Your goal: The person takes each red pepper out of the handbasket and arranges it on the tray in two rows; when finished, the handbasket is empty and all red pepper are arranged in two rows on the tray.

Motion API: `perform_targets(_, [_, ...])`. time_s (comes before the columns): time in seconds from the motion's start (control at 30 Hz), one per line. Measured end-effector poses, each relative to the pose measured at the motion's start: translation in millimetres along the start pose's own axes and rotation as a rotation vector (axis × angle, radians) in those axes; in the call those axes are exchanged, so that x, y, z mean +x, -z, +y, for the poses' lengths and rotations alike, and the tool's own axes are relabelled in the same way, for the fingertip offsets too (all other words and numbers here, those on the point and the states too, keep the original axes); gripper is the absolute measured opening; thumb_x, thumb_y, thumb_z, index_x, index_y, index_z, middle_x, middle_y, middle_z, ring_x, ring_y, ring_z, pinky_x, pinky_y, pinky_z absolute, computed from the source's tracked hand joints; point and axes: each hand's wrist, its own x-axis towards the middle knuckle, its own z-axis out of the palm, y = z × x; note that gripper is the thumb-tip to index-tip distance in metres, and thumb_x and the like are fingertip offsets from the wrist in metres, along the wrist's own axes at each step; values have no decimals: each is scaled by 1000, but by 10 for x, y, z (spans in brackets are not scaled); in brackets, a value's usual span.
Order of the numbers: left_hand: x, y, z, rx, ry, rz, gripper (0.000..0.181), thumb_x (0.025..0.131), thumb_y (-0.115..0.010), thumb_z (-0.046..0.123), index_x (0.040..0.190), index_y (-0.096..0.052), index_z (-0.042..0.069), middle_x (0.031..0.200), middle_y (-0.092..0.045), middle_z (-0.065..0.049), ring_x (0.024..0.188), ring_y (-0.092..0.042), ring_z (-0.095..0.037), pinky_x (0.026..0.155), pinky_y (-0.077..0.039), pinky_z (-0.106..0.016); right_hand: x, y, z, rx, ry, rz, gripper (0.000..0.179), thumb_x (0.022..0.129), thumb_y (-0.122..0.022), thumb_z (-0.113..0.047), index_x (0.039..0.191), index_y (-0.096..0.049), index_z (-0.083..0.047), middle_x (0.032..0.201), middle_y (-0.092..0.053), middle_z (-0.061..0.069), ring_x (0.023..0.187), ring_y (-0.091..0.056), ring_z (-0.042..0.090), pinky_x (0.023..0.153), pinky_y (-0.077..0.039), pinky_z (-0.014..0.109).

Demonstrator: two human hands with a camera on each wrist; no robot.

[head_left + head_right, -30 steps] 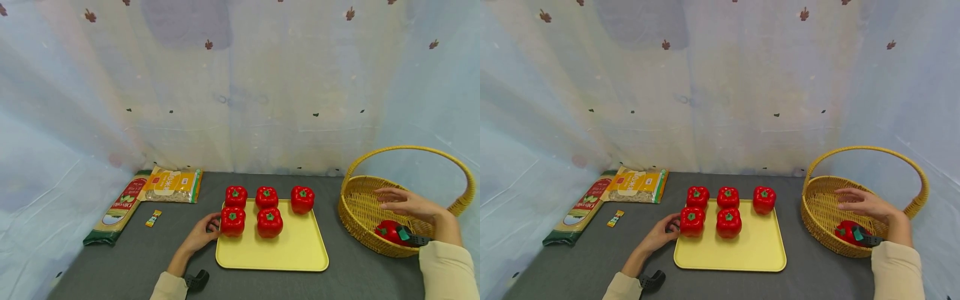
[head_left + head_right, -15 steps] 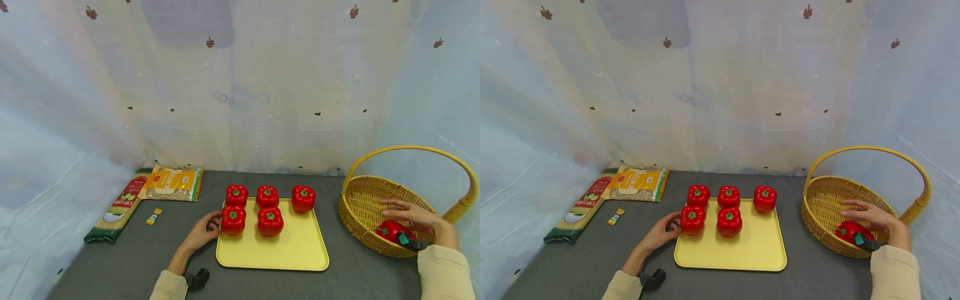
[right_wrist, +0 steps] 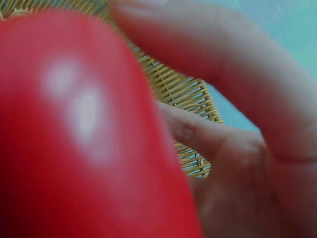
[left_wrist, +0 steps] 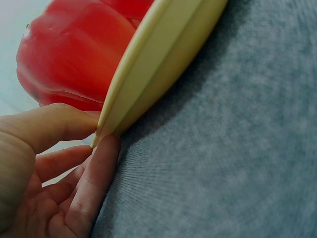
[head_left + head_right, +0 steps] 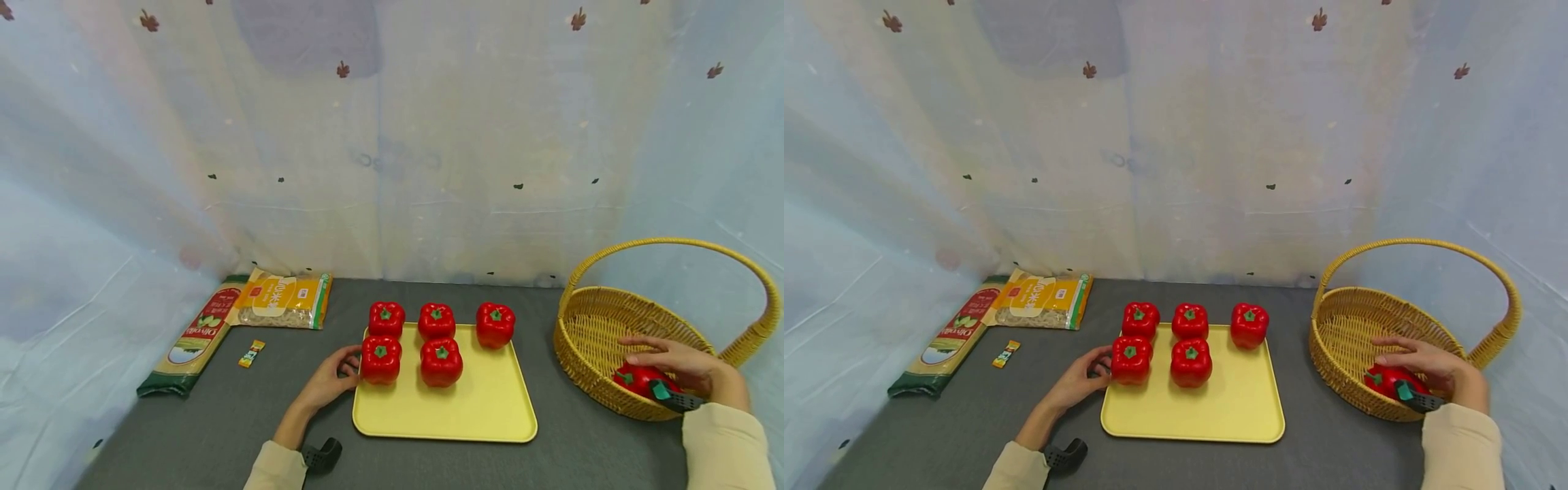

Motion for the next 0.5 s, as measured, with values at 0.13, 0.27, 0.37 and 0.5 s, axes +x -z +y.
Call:
perform_targets(0.13, [4, 2, -10, 10, 0, 5, 55, 81, -60, -7, 132, -41, -9, 103, -52, -22, 80, -52, -21, 65, -47, -25, -7, 31, 35, 21, 19, -73, 55, 100, -40, -26, 149, -20, -10, 147, 8, 35, 131, -19, 50, 92, -36, 57])
perform_targets(0.27, [0, 0, -13, 19, 5, 6, 55, 82, -61, -6, 133, -41, -9, 103, -52, -22, 81, -52, -21, 66, -47, -25, -20, 66, 63, 65, 41, -153, 51, 100, -38, -22, 148, -24, -12, 146, -17, 29, 127, -34, 37, 92, -35, 59])
perform_targets(0.37, [-5, -2, -7, 20, 6, 6, 54, 82, -61, -6, 132, -41, -9, 104, -52, -23, 81, -52, -21, 66, -46, -25, -19, 79, 79, 144, 63, -231, 48, 100, -37, -18, 147, -27, -11, 136, -41, 8, 119, -45, 24, 92, -39, 53])
perform_targets(0.5, [0, -2, -6, 14, 2, 8, 54, 82, -61, -6, 132, -41, -9, 103, -52, -21, 81, -52, -21, 65, -47, -25, -6, 86, 95, 214, 88, -312, 46, 100, -35, -14, 146, -30, -8, 126, -49, -3, 115, -50, 20, 91, -42, 42])
